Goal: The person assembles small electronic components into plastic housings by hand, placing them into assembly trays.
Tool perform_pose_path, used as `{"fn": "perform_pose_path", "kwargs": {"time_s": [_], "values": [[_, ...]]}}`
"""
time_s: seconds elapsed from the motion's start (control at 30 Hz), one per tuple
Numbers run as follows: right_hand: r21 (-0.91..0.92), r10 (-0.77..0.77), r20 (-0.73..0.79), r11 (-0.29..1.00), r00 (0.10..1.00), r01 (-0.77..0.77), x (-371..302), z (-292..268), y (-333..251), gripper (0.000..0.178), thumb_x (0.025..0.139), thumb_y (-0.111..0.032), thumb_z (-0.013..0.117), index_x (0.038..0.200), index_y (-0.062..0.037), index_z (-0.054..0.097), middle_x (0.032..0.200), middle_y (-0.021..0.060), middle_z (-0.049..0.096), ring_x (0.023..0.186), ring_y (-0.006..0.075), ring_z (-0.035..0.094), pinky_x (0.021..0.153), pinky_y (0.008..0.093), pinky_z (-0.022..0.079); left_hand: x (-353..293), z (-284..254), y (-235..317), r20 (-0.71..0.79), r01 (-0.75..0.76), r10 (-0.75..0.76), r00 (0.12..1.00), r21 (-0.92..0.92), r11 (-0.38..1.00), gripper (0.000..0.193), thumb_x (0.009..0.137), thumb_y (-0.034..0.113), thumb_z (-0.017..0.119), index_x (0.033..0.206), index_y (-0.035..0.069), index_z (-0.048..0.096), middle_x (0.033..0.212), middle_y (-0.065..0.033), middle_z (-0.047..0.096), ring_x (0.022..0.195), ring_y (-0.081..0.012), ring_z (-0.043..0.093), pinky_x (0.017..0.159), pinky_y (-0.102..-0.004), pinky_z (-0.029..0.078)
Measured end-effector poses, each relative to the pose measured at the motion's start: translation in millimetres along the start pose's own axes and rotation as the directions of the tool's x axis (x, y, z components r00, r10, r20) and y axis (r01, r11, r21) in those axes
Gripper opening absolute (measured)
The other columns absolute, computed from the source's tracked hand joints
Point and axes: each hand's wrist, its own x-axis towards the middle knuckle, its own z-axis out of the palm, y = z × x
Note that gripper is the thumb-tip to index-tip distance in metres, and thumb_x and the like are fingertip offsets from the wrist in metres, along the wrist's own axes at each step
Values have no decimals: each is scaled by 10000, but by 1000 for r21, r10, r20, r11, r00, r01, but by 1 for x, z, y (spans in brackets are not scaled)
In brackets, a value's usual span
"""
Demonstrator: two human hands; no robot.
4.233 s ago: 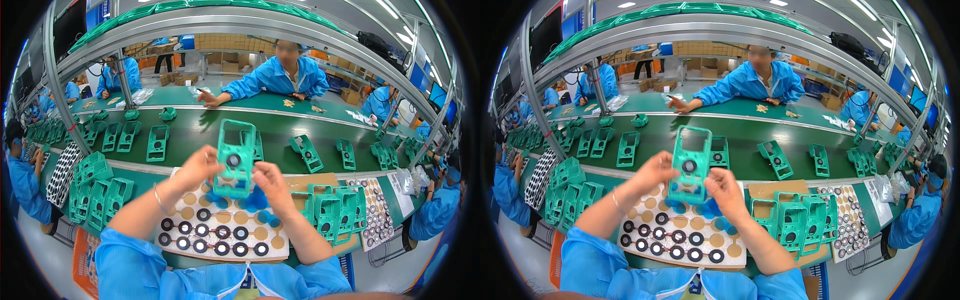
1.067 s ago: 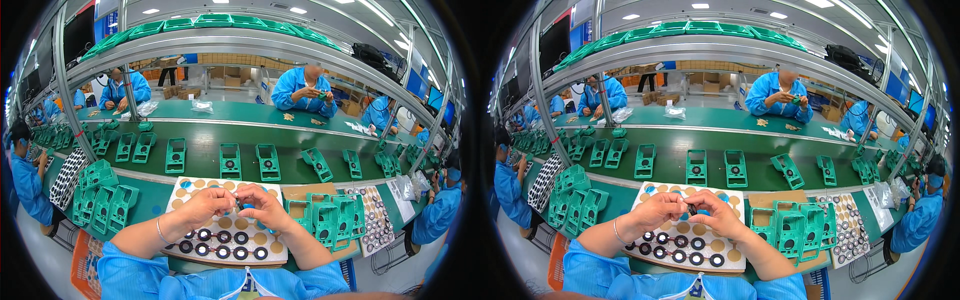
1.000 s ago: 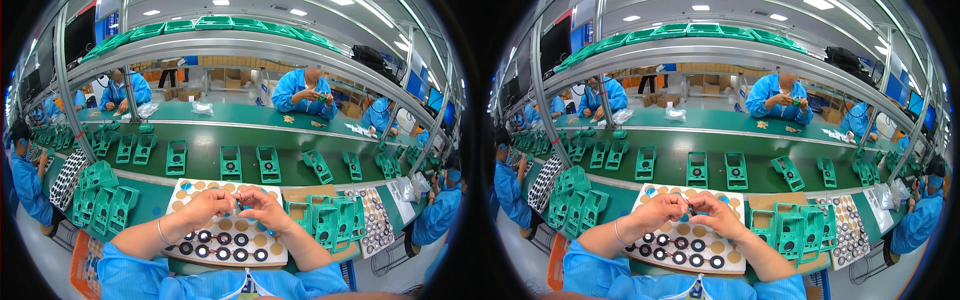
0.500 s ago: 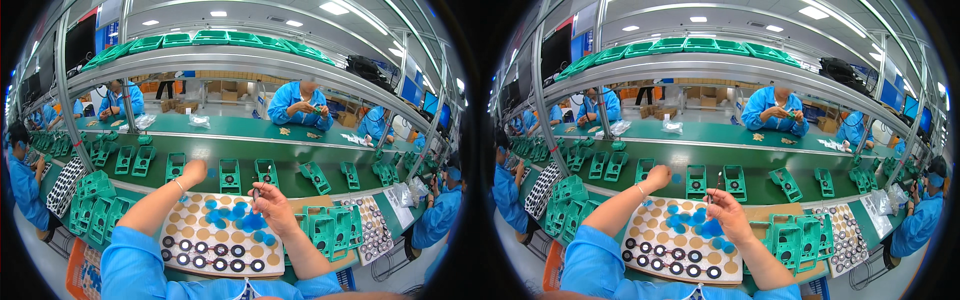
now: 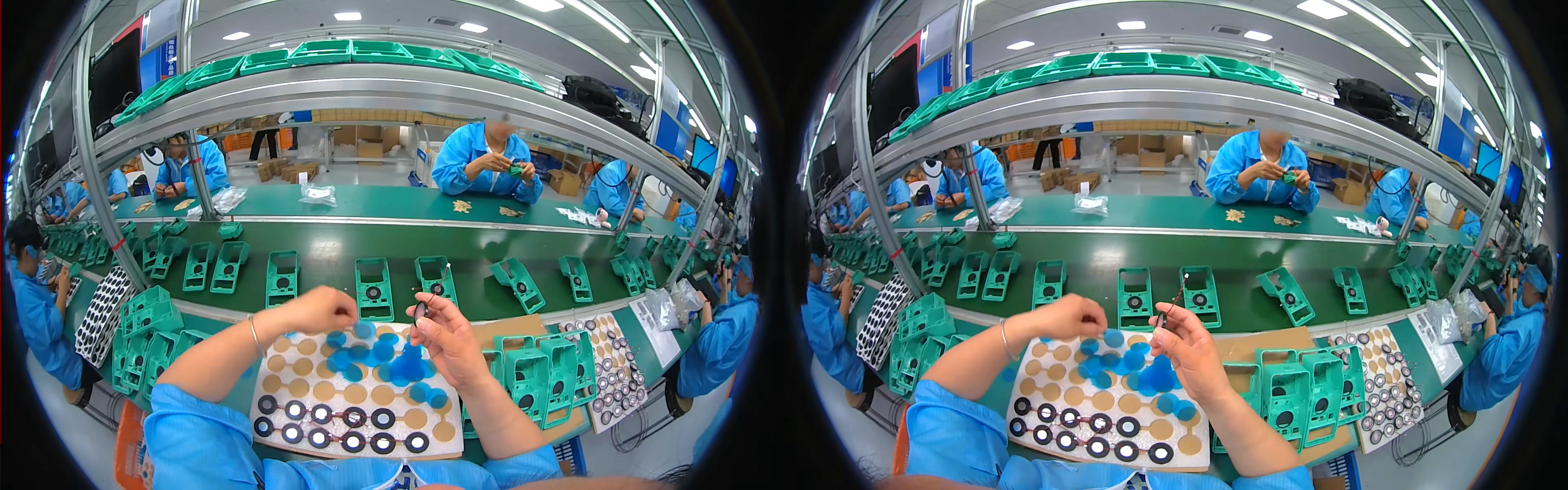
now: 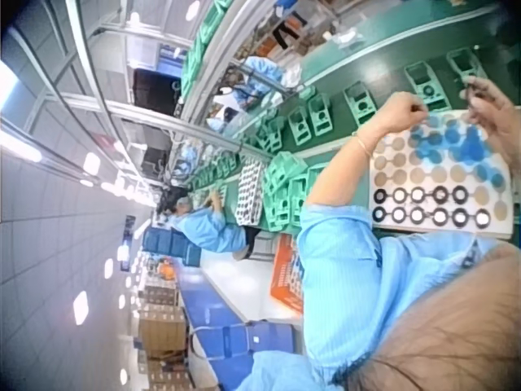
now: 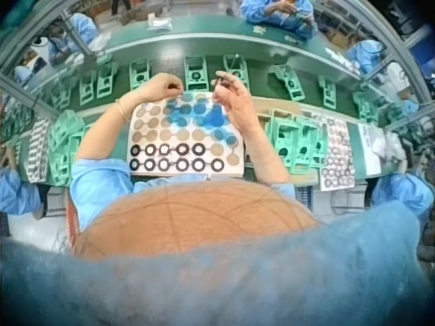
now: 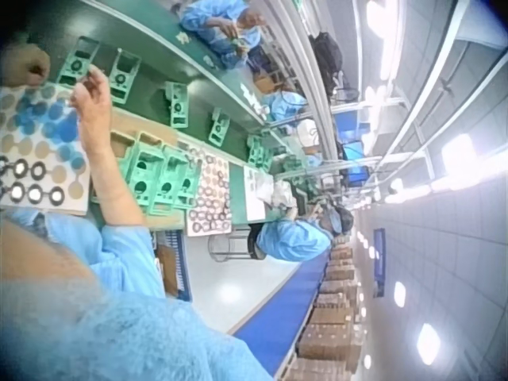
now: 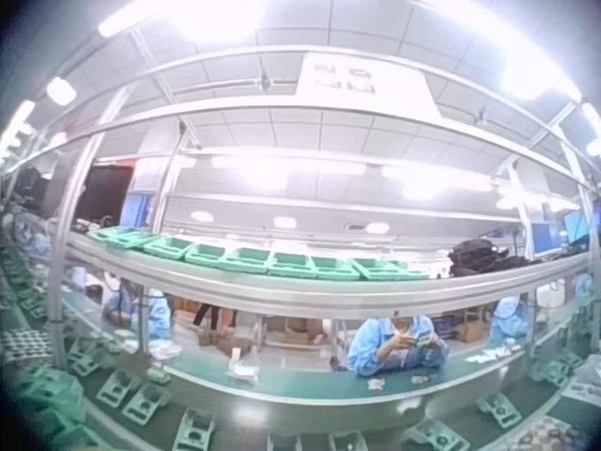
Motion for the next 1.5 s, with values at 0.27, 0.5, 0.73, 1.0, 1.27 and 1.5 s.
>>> {"fn": "perform_pose_path", "kwargs": {"time_s": [0.27,0.5,0.73,1.0,1.27,1.5], "values": [[-41,32,31,999,999,-31,-3,7,-2,440,847,-104,574,1248,-19,415,1067,90,508,848,135,530,730,259,455,-19,26,20,76,-213,204,976,539,815,136,775,158,572,845,82,659,790,-51,560,808,-239,516,739,-342,443],[-76,83,62,994,995,-78,-5,9,-2,453,851,-111,570,1261,-14,404,1085,104,512,829,127,534,715,253,456,-33,12,13,-61,-148,208,976,510,847,117,752,151,558,765,87,655,794,-84,564,812,-251,531,737,-344,452],[-89,22,27,996,999,-19,-4,6,-1,380,859,-123,566,1194,0,434,1080,92,548,815,102,526,705,234,444,-81,7,-53,-233,267,-176,956,447,854,232,781,216,591,959,74,639,904,-114,594,897,-304,513,813,-384,424],[-124,30,48,992,998,-24,-6,5,1,371,865,-138,568,1182,5,437,1089,92,548,832,99,528,705,238,437,-94,32,-42,-315,233,-102,944,414,880,260,752,181,643,971,41,633,940,-105,606,891,-279,525,843,-357,391],[-120,35,59,992,998,-28,-8,6,2,369,866,-149,572,1178,-1,442,1085,84,549,842,97,528,713,233,434,-97,31,-42,-408,241,-92,908,330,912,142,742,149,645,829,39,664,845,-84,623,795,-256,537,753,-343,425],[-114,32,62,993,998,-25,-3,4,5,366,851,-129,591,1170,-10,459,1072,77,557,834,96,528,710,232,438,-87,4,-29,-514,235,-65,855,273,933,82,728,115,666,757,43,640,733,-81,574,700,-240,535,655,-331,442]]}}
